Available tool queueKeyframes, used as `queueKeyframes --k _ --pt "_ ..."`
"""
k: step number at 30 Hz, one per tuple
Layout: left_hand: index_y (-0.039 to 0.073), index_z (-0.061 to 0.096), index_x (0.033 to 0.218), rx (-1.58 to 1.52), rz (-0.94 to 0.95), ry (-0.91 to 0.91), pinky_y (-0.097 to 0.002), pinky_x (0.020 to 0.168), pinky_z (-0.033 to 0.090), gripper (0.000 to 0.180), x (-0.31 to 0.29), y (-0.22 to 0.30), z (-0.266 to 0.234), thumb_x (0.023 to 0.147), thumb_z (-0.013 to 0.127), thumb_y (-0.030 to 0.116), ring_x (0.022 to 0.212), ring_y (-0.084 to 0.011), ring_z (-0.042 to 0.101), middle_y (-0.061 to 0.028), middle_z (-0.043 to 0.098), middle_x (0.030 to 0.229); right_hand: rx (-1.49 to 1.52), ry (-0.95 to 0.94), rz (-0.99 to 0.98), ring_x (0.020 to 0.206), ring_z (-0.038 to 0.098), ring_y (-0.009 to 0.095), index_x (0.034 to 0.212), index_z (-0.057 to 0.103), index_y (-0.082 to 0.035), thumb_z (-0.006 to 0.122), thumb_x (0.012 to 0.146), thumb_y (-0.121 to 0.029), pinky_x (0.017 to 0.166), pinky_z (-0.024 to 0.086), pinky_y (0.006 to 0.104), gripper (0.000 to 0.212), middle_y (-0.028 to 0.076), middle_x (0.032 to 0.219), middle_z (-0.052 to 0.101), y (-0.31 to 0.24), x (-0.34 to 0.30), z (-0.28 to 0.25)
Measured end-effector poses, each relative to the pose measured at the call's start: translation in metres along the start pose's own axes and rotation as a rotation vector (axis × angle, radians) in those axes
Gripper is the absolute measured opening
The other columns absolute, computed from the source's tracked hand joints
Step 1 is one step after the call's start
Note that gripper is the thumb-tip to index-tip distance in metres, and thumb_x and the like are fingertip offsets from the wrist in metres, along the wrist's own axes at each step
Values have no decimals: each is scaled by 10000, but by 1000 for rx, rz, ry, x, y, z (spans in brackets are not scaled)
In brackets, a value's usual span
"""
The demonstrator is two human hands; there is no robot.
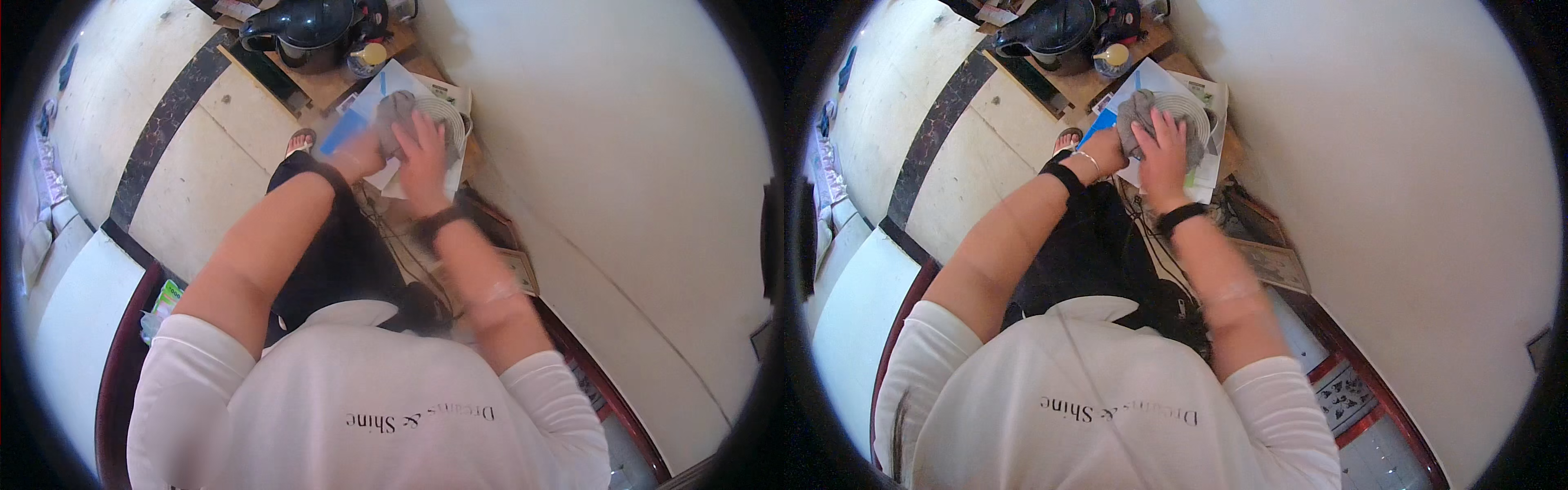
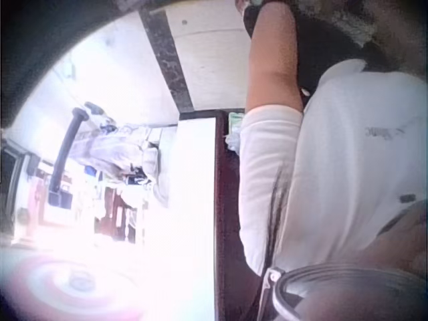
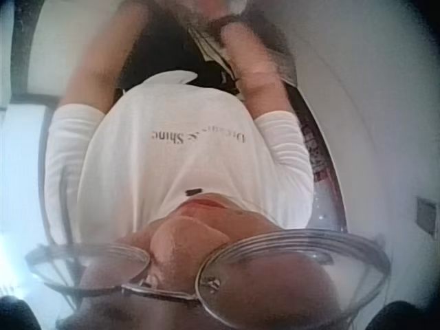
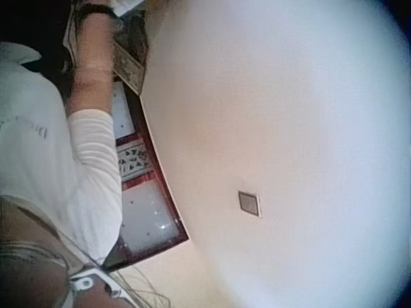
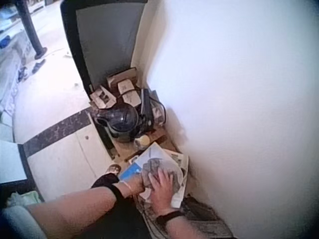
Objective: Wiping a roll of material and a small plastic container.
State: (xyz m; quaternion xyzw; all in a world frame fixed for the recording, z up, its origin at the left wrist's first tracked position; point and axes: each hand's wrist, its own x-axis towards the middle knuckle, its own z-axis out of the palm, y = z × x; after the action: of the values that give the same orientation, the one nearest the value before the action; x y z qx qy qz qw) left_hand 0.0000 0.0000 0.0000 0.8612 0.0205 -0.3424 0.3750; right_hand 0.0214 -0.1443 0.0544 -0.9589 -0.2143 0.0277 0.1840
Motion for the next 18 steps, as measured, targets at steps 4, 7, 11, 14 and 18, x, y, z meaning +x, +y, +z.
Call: queueKeyframes --k 4,7,11,14,18 --pt "-7 499 981 -119 -4 84 -387 787 436 391 -16 10 1 627 617 112 910 -361 544 -237 563 938 40 -233 -317 1178 367 347 1047 590 -145 553 667 24 986 292 433 418 129 1290 390 46 29 -32" --pt "-9 493 979 -248 16 150 -400 779 431 403 -13 15 1 607 624 76 884 -368 541 -224 563 932 74 -51 25 1164 382 341 1056 584 -121 515 677 33 970 318 402 414 139 1267 415 56 27 -28" --pt "-10 493 980 -199 51 261 -397 785 429 404 -15 5 8 608 628 72 901 -369 532 -221 560 936 6 7 65 1163 391 322 1069 573 -101 476 710 3 960 333 395 386 139 1261 424 9 4 -11" --pt "-9 490 978 -231 90 283 -392 795 428 407 -12 11 13 608 636 77 919 -371 520 -219 554 939 -17 3 -279 1152 403 318 1057 580 -116 475 709 -3 943 354 402 381 126 1264 423 -2 -23 -4" --pt "-3 472 993 -151 63 358 -391 802 429 436 -7 3 20 605 650 86 930 -378 511 -223 542 949 -133 -270 -649 1102 449 311 1049 583 -131 484 693 12 888 407 399 396 112 1254 436 34 16 -38"
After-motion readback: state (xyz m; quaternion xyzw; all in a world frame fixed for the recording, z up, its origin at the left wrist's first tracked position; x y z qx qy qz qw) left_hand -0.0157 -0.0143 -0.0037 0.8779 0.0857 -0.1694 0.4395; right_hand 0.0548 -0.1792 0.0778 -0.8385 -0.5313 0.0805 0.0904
